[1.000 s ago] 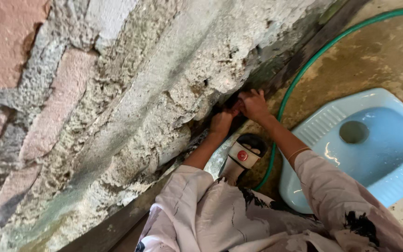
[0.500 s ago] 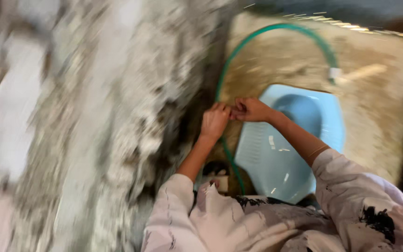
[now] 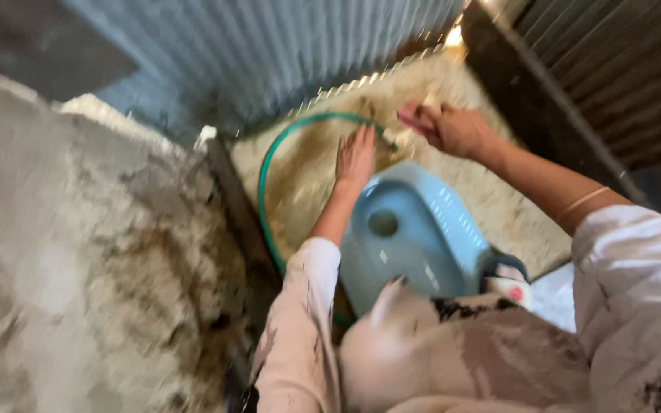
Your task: The person scrubs a squat toilet and the surrounding floor area using a sponge and a hose, while occasionally handling a bar of soap.
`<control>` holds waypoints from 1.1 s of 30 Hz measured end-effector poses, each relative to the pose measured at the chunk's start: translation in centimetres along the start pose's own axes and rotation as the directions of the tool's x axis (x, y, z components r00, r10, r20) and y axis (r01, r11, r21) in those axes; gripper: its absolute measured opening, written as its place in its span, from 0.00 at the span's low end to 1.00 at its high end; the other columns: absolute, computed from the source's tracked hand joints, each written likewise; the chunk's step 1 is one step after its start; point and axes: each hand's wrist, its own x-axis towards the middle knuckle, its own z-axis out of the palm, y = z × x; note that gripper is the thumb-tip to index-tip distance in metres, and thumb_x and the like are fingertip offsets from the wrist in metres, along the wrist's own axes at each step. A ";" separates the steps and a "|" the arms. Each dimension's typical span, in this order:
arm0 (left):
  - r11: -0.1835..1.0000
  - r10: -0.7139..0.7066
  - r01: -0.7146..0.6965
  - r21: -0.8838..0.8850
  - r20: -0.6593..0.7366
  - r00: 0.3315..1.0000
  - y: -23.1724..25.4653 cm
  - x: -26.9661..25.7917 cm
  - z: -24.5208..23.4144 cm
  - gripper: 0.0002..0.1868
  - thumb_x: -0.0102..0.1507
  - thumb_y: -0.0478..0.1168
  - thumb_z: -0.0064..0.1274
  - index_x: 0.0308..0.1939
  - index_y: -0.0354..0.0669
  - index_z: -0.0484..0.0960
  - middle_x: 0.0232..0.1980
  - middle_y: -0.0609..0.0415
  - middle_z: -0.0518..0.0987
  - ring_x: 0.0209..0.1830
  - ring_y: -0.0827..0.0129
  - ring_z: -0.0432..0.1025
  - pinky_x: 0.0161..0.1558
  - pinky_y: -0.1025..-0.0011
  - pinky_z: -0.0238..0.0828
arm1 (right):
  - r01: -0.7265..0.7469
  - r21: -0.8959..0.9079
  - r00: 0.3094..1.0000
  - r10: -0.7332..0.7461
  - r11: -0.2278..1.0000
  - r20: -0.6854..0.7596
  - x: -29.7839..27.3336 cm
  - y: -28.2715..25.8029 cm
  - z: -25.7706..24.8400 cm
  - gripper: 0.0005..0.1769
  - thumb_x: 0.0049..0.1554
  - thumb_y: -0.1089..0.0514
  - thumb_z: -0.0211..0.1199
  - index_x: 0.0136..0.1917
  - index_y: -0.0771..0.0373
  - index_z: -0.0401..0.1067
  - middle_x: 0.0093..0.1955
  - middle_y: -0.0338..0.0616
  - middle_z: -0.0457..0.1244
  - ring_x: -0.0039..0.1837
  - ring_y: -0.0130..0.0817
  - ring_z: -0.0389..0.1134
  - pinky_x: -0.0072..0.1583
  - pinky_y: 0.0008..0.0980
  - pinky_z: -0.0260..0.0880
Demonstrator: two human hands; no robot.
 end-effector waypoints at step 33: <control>0.952 -0.246 0.266 -0.153 0.138 0.959 7.9 18.7 7.7 0.15 0.65 0.51 0.55 0.41 0.45 0.86 0.37 0.44 0.83 0.36 0.43 0.78 0.36 0.48 0.73 | -0.122 0.057 0.965 0.132 0.991 -0.227 10.4 21.5 16.6 0.19 0.57 0.54 0.59 0.62 0.44 0.75 0.52 0.56 0.63 0.50 0.55 0.67 0.49 0.52 0.67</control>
